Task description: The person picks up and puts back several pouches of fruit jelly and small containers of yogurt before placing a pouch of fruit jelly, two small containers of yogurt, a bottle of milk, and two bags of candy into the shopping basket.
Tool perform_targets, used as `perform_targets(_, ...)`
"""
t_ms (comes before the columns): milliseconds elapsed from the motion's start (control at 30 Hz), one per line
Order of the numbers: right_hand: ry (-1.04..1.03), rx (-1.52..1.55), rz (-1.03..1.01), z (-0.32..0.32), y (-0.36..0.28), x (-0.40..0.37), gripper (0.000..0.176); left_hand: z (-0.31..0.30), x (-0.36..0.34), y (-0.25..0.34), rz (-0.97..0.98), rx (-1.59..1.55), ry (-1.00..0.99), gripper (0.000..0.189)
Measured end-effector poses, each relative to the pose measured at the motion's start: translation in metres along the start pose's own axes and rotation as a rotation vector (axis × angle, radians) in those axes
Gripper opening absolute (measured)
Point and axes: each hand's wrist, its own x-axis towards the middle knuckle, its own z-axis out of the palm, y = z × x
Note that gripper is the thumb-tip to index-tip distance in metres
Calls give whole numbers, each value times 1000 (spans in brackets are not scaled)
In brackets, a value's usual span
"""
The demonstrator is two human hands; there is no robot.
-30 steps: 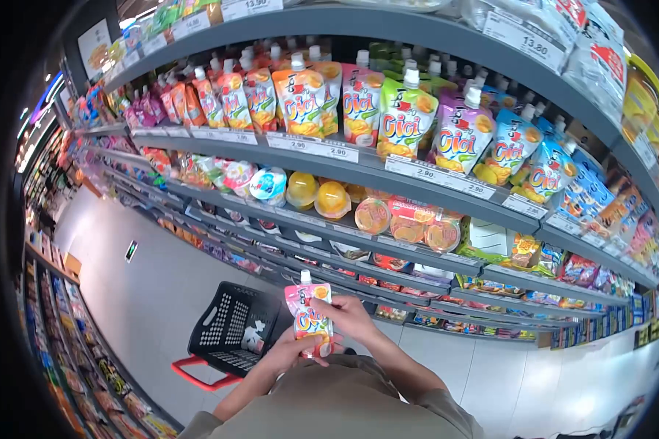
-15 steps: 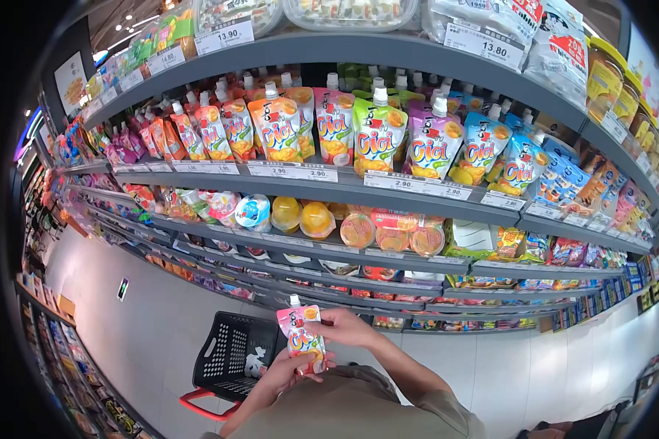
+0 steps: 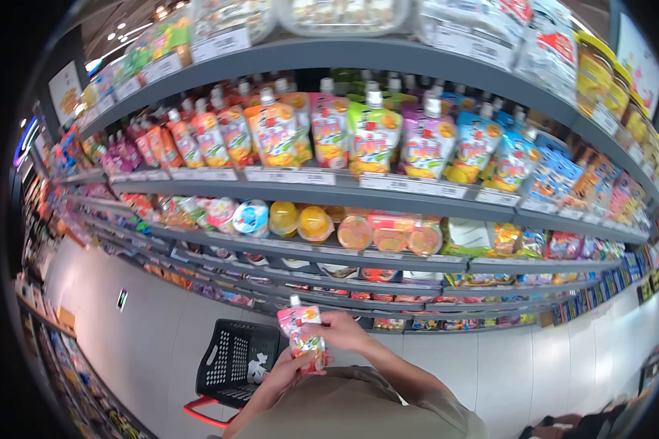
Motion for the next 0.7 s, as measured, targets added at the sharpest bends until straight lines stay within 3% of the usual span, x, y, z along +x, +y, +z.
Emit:
perform_targets(100, 147, 43, 114, 2, -33, -8, 31, -10, 6, -12, 108, -6, 118, 35)
perform_targets(200, 155, 21, 89, 3, -17, 0, 33, -14, 8, -14, 117, 8, 177, 35)
perform_targets(700, 39, -233, 173, 27, -22, 20, 43, -42, -15, -26, 228, 39, 223, 35)
